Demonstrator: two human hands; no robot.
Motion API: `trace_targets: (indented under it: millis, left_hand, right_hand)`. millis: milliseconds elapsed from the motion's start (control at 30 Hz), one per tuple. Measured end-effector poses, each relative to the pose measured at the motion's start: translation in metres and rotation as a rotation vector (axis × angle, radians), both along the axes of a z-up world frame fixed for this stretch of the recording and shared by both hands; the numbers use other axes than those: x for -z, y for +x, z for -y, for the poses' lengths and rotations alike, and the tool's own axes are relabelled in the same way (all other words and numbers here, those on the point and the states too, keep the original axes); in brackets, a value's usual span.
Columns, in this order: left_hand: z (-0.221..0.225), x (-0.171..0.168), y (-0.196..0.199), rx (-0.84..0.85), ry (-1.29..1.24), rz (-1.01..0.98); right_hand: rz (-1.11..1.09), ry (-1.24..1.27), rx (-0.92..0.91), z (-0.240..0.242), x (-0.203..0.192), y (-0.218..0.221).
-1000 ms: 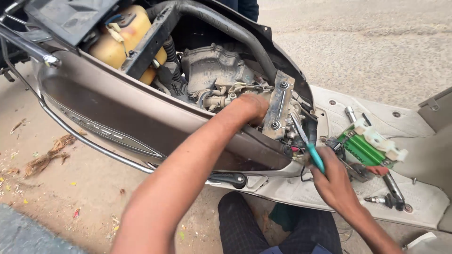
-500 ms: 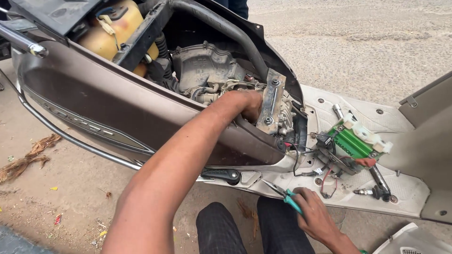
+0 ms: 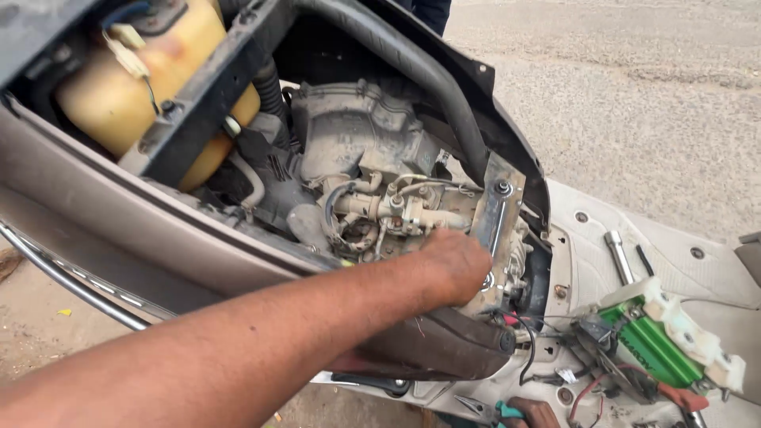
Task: The person kneels beside a scooter with its body panels removed and works in the engine bay. They manipulate the wiring harness and connectors by hand, then use pliers to grip and adjust wiring and small components near the carburetor area, repositioning connectors throughout.
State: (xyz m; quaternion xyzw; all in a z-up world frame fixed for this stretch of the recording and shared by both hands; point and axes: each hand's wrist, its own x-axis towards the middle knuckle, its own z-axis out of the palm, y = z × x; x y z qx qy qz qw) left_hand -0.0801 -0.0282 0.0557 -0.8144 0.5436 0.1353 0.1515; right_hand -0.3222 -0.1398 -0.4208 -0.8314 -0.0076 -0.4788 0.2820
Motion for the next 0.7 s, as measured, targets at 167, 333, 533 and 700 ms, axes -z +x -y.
trace_targets:
  millis: [167,333,533,700]
  left_hand:
    - [-0.001,0.013,-0.002,-0.009,-0.063,-0.078]
    - [-0.007,0.015,0.006,-0.064,-0.132,-0.093]
    - [-0.018,0.008,0.014,-0.298,-0.154,-0.256]
    - [-0.029,-0.003,0.020,-0.575,-0.092,-0.467]
  right_hand:
    - [-0.486,-0.102,-0.213,-0.022,-0.194,-0.021]
    - [-0.869,-0.042,-0.290,-0.011,-0.266,-0.077]
    - [-0.973,0.660,-0.054,0.002,-0.292,-0.225]
    - [-1.021,1.088,0.118,-0.003,-0.249,-0.373]
